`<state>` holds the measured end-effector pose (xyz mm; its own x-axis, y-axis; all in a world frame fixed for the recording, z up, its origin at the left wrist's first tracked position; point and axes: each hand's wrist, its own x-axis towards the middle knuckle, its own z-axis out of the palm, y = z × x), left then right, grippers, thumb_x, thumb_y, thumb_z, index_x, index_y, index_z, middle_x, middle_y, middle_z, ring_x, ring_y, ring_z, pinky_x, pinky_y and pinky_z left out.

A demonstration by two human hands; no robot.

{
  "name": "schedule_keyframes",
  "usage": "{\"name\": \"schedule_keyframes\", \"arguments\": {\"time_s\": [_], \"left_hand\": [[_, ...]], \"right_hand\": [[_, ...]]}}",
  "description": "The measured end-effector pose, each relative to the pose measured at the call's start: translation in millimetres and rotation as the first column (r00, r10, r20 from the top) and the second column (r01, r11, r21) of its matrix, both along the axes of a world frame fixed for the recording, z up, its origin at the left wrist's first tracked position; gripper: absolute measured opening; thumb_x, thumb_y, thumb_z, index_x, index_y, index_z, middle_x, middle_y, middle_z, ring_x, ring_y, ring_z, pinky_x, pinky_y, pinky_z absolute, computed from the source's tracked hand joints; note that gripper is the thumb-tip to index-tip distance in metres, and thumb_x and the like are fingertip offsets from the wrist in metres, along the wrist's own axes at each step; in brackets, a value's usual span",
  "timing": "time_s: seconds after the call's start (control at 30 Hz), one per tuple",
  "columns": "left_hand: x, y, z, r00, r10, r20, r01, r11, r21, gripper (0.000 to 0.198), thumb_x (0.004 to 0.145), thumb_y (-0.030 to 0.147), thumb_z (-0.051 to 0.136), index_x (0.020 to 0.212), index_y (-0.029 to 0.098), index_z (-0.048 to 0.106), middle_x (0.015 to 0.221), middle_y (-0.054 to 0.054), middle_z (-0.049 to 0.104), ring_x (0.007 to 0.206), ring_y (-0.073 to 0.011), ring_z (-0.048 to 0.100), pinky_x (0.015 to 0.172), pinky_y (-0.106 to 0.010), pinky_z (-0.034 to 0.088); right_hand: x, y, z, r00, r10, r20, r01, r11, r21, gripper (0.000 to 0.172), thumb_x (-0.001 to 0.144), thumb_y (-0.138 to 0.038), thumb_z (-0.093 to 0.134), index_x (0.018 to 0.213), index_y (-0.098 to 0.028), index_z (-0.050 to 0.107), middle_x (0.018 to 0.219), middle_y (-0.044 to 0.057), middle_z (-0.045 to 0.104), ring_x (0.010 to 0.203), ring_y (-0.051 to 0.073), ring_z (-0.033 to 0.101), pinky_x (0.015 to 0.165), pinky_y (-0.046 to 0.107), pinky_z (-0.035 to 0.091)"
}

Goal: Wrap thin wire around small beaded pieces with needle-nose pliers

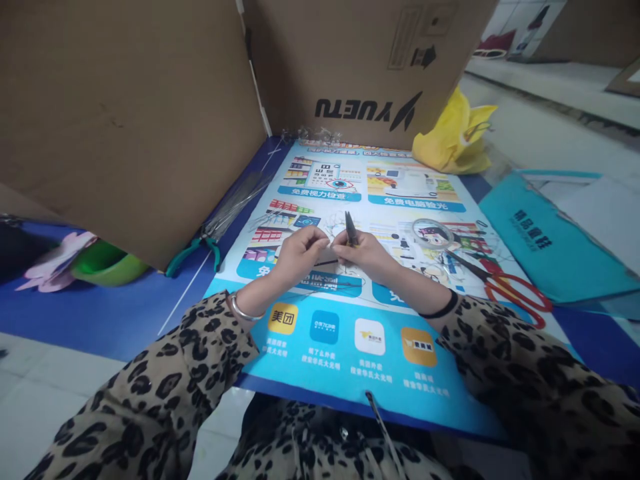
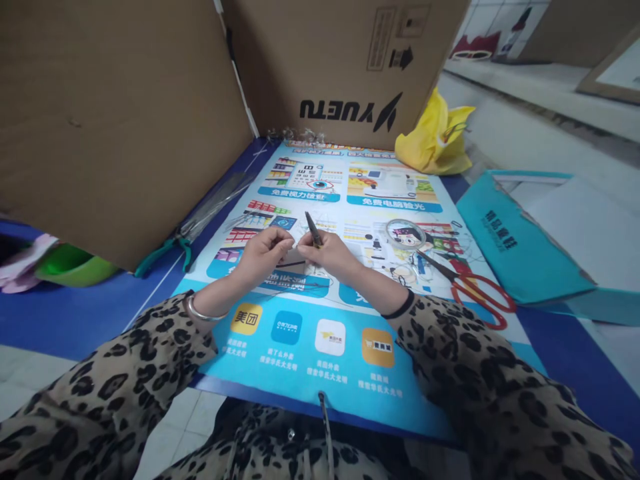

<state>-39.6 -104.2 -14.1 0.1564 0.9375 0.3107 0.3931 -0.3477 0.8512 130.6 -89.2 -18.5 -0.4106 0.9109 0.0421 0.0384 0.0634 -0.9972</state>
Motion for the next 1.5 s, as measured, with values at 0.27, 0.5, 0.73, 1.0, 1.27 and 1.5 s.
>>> {"name": "schedule_keyframes", "arguments": {"time_s": [0.27, 0.5, 0.73, 1.0, 1.27, 1.5], "left_hand": [[-1.9, 0.0, 1.3, 0.999, -0.015, 0.047, 0.016, 1.0, -0.019, 0.012, 0.082, 0.029, 0.052, 0.075, 0.019, 0.053, 0.06, 0.004, 0.049, 0.055, -0.0091, 0.048, 0.053, -0.02, 0.039], [-3.4, 1.2, 1.6, 0.998, 0.005, 0.061, -0.004, 1.0, -0.03, 0.013, 0.081, 0.03, 0.053, 0.074, 0.019, 0.053, 0.06, 0.003, 0.05, 0.055, -0.0093, 0.047, 0.053, -0.02, 0.038], [-1.7, 0.3, 4.3, 0.998, -0.014, 0.064, 0.017, 0.999, -0.051, 0.012, 0.081, 0.029, 0.053, 0.073, 0.019, 0.052, 0.056, 0.004, 0.048, 0.051, -0.0085, 0.047, 0.05, -0.02, 0.038], [2.4, -1.1, 5.2, 0.977, 0.006, 0.215, 0.042, 0.975, -0.219, 0.014, 0.078, 0.03, 0.056, 0.072, 0.018, 0.05, 0.052, 0.007, 0.045, 0.042, -0.0072, 0.046, 0.042, -0.019, 0.039], [2.3, -1.3, 1.9, 0.972, 0.016, 0.235, 0.041, 0.97, -0.239, 0.013, 0.078, 0.03, 0.055, 0.074, 0.018, 0.052, 0.056, 0.007, 0.047, 0.043, -0.006, 0.046, 0.043, -0.018, 0.039], [1.0, -2.0, 1.3, 0.97, 0.021, 0.243, 0.051, 0.957, -0.285, 0.017, 0.081, 0.033, 0.054, 0.075, 0.017, 0.05, 0.055, 0.006, 0.047, 0.046, -0.0068, 0.046, 0.045, -0.018, 0.04]], "right_hand": [[1.9, 1.1, 2.2, 0.998, 0.042, -0.039, -0.044, 0.998, -0.045, 0.028, 0.066, -0.039, 0.068, 0.077, -0.017, 0.055, 0.058, -0.005, 0.05, 0.051, 0.007, 0.047, 0.047, 0.022, 0.035], [-1.7, 4.2, 1.7, 0.999, 0.047, -0.007, -0.047, 0.997, -0.059, 0.029, 0.065, -0.04, 0.069, 0.077, -0.017, 0.055, 0.061, -0.004, 0.052, 0.052, 0.007, 0.048, 0.048, 0.021, 0.037], [0.4, 2.2, 2.0, 0.999, 0.041, -0.004, -0.041, 0.998, -0.048, 0.028, 0.065, -0.04, 0.069, 0.075, -0.018, 0.055, 0.06, -0.004, 0.052, 0.051, 0.007, 0.047, 0.047, 0.022, 0.036], [-0.9, 1.1, 6.5, 0.994, 0.055, 0.091, -0.056, 0.998, 0.011, 0.024, 0.067, -0.037, 0.067, 0.076, -0.017, 0.055, 0.052, -0.005, 0.05, 0.047, 0.007, 0.043, 0.046, 0.022, 0.032], [0.3, 3.9, 10.0, 0.986, 0.1, 0.134, -0.098, 0.995, -0.019, 0.022, 0.067, -0.034, 0.067, 0.071, -0.017, 0.054, 0.053, -0.005, 0.051, 0.048, 0.007, 0.043, 0.048, 0.023, 0.033], [2.0, 4.9, 8.3, 0.99, 0.091, 0.106, -0.083, 0.993, -0.083, 0.022, 0.068, -0.036, 0.066, 0.074, -0.017, 0.056, 0.059, -0.003, 0.053, 0.054, 0.009, 0.046, 0.052, 0.024, 0.036]]}}
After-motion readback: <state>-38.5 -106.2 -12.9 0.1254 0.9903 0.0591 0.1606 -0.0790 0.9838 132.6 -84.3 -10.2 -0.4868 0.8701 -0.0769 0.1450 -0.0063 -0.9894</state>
